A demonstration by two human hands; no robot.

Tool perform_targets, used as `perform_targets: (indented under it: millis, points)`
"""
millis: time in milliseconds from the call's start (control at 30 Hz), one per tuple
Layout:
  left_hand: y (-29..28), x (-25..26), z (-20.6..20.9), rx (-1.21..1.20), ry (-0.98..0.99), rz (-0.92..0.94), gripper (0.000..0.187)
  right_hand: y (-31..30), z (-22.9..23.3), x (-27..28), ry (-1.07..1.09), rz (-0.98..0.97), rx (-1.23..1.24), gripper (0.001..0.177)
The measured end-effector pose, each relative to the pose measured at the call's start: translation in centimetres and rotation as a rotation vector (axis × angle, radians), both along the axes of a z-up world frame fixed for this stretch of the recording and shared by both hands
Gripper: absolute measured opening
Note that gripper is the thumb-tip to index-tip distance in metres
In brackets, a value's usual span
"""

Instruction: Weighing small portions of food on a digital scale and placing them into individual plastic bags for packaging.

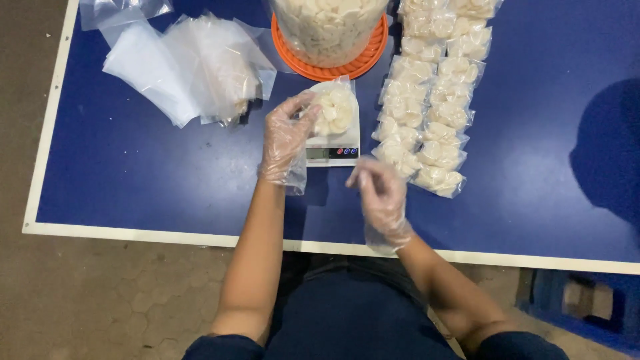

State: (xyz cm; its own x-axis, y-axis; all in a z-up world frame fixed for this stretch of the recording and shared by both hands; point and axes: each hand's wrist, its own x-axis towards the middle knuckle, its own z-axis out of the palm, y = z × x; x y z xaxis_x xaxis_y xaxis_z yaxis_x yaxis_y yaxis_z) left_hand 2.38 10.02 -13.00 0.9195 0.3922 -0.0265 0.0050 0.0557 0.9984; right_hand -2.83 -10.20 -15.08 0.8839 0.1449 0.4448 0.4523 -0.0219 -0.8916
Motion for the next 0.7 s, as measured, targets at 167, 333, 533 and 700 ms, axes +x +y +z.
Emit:
perform_targets:
  millis: [167,333,533,700]
  points:
    - [-0.1,3.0,-3.2,0.073,0.035,-0.009,0.032,0.1,-3.3,-3.7,-0.404,0.154,-0.361,0.021]
    - [0.6,4.2,-3.0,0.477,0.128,-0.004,0.026,-0.1,-4.9,-2.8,-0.236,0.171,-0.333,0.017]
    - [1.9,1.0,-1.4,0.688,0.029,0.155,0.034,0.2,-2.4,-2.7,-0.117,0.189,-0.356,0.016]
    - [5.0,-1.6,-9.5,0.517,0.081,0.370,0.036,0.5,-1.5,-2.2,0.022,0.230,-0.312,0.016]
